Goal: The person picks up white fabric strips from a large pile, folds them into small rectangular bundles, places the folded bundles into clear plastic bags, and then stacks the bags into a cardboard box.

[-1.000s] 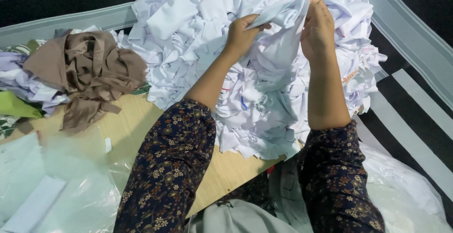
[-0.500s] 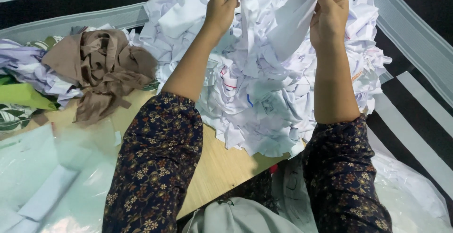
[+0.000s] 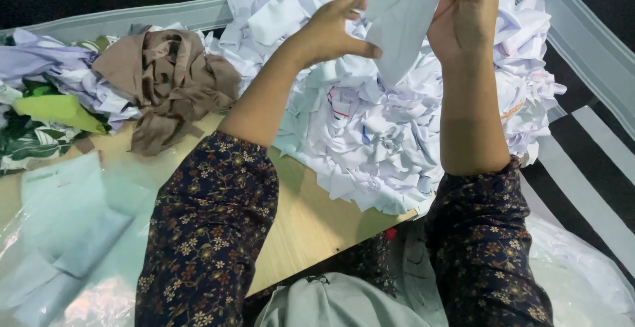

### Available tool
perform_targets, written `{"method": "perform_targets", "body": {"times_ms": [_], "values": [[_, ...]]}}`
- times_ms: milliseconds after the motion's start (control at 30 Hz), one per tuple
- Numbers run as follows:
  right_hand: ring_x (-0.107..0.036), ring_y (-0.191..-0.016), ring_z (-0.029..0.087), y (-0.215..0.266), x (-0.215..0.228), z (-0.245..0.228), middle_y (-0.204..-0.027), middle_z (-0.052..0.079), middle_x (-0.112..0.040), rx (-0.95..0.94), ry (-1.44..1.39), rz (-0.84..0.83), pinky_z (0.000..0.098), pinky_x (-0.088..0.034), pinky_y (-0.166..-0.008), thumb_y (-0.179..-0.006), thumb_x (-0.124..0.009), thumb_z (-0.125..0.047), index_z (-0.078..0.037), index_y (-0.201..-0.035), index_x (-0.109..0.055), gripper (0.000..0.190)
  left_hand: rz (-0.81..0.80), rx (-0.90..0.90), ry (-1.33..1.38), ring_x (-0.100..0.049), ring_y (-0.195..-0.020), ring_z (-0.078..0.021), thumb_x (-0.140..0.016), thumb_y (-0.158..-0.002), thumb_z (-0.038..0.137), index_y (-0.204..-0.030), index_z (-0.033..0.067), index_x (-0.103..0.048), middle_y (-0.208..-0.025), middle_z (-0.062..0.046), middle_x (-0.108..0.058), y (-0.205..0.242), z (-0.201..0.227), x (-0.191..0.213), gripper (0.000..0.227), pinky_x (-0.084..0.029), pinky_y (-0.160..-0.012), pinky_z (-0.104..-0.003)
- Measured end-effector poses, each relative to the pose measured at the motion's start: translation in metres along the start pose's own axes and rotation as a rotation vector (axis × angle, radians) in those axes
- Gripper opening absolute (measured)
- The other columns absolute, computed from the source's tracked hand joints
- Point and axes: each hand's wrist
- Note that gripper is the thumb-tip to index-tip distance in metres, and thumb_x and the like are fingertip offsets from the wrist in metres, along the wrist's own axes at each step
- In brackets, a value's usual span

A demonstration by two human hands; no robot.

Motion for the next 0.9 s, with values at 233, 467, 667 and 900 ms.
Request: {"method": "perform_targets", "body": {"times_ms": [233,467,667,900], "values": [[-0.069,-0.08,0.027,0.016,-0.038,-0.013,-0.083,0.01,-0.071,0.053,-0.005,-0.082,0.0385,-0.058,-0.078,-0.093,-0.064,-0.01,-0.003,-0.089,-0.067,0.009,-0.084,0.087,0.09,-0.072,-0.105,-0.0229,-0.084,-0.061,0.054,-0.119,0.008,-0.068,-0.115,-0.006,-0.074,0.061,0.008,-0.007,0.076,-0.059,-0.081,-0.029],[-0.062,-0.076,0.016,0.023,-0.016,0.018,-0.081,0.001,-0.064,-0.049,0.094,0.24,0.0319,-0.053,-0.07,-0.088,-0.074,-0.026,-0.013,-0.091,-0.065,0.016,0.425,-0.18,-0.054,-0.051,-0.075,-0.0085,-0.078,-0.096,0.023,-0.092,0.0122,-0.069,-0.082,0.004,-0.059,0.112,-0.026,0.048,0.015,-0.044,-0.066,-0.025],[-0.066,-0.098,0.009,0.059,-0.061,0.047,-0.108,-0.005,-0.068,-0.121,0.637,0.025,0.0292,-0.049,-0.088,-0.085,-0.072,-0.035,-0.027,-0.106,-0.059,0.026,0.476,-0.481,-0.396,-0.04,-0.072,-0.0155,-0.048,-0.112,0.039,-0.096,0.0085,-0.05,-0.079,0.0,-0.043,0.148,0.01,0.068,0.034,-0.032,-0.067,-0.034],[-0.059,-0.127,0.018,0.088,-0.118,0.072,-0.135,0.006,-0.059,-0.235,0.089,-0.89,0.0307,-0.048,-0.112,-0.098,-0.072,-0.053,-0.01,-0.147,-0.047,0.07,0.212,-0.246,-0.218,-0.029,-0.065,-0.0082,-0.046,-0.111,0.037,-0.087,0.0172,-0.034,-0.071,0.006,-0.026,0.18,0.047,0.064,0.033,-0.026,-0.061,-0.029]]}}
Point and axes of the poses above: each hand's wrist, its own y-axis away from the middle knuckle, its own x-axis out of the back of the hand, z = x × y
